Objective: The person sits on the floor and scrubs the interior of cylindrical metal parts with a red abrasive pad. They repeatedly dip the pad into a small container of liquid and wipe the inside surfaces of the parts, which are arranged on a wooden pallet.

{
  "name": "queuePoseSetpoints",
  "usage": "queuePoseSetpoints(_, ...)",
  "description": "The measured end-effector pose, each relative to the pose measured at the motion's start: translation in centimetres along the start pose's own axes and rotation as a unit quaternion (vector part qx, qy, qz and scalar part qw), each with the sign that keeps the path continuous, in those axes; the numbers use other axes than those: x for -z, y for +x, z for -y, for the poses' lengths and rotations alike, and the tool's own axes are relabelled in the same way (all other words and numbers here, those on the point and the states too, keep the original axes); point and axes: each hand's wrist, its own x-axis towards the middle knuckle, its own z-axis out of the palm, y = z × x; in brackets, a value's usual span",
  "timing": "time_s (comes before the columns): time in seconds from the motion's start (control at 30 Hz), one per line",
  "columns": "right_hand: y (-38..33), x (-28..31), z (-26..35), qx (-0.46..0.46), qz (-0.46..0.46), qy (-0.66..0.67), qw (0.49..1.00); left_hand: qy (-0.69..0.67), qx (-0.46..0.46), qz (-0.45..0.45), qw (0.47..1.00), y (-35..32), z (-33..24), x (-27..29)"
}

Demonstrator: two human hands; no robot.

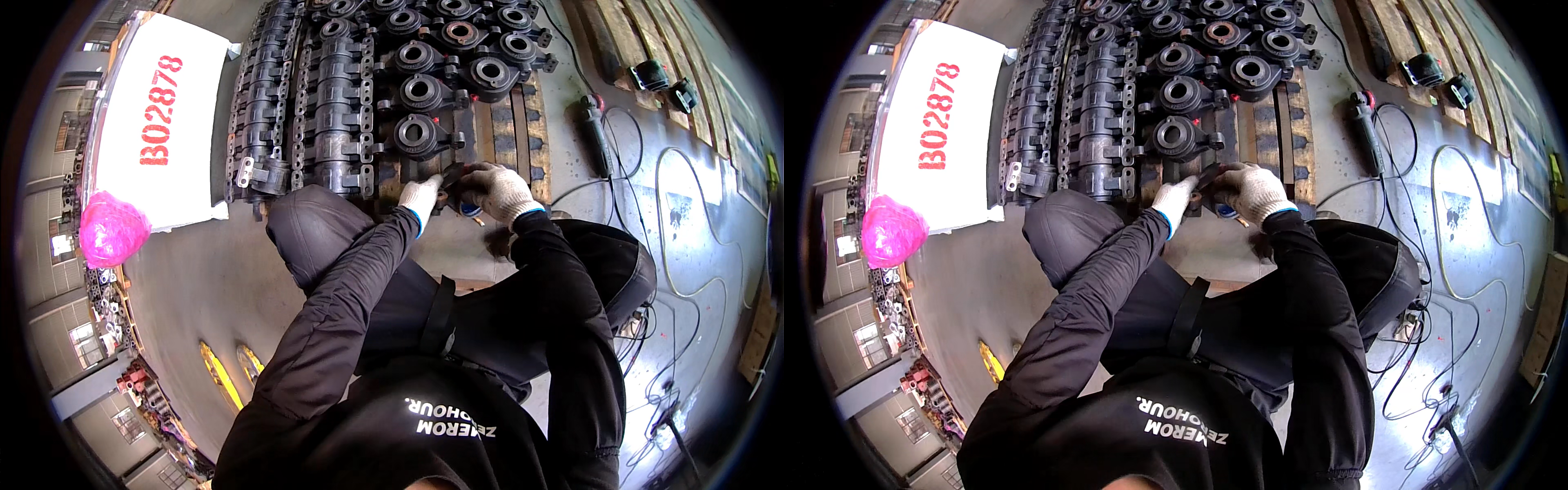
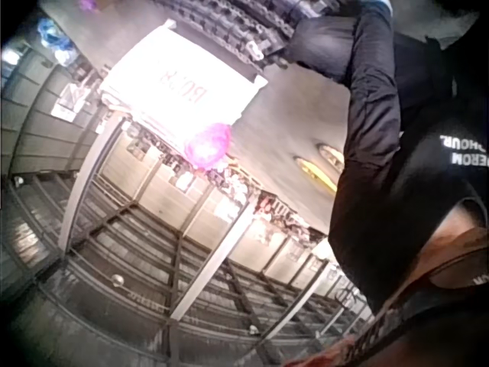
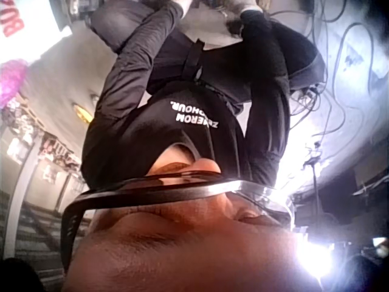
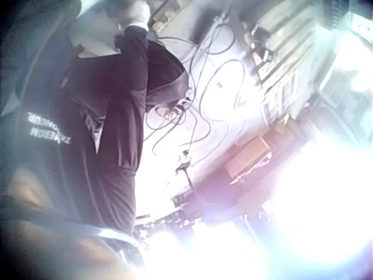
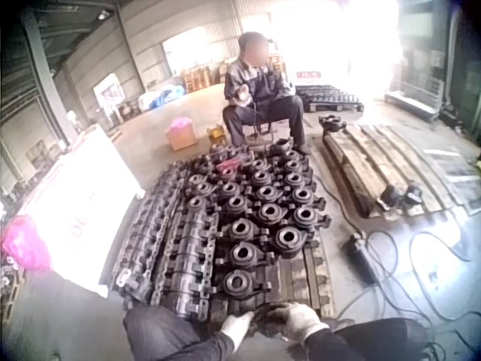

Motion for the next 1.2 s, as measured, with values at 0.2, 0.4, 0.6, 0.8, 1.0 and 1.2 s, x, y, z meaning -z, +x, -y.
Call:
queuePoseSetpoints(0.2, 0.9, -1.2, -1.2, 0.082, -0.029, -0.154, 0.984, -0.03, -0.025, -0.009, 0.999, -0.2, -0.7, 0.7)
queuePoseSetpoints(0.4, 2.1, -1.8, -3.5, 0.153, -0.011, -0.238, 0.959, -0.127, 0.019, -0.001, 0.992, -0.3, -1.3, 1.1)
queuePoseSetpoints(0.6, 2.2, -2.5, -4.4, 0.188, -0.052, -0.185, 0.963, -0.096, 0.033, -0.028, 0.994, -0.3, -0.3, 0.7)
queuePoseSetpoints(0.8, 2.0, -1.9, -5.4, 0.159, -0.057, -0.187, 0.968, -0.419, 0.344, 0.042, 0.84, -0.2, -4.7, 3.5)
queuePoseSetpoints(1.0, -0.5, 0.9, -9.2, -0.016, -0.097, -0.208, 0.973, -0.35, 0.216, -0.016, 0.911, -0.1, -0.8, 0.0)
queuePoseSetpoints(1.2, 0.4, 0.2, -5.1, 0.097, -0.159, -0.108, 0.977, -0.405, 0.283, 0.024, 0.869, 0.3, -2.7, 1.5)
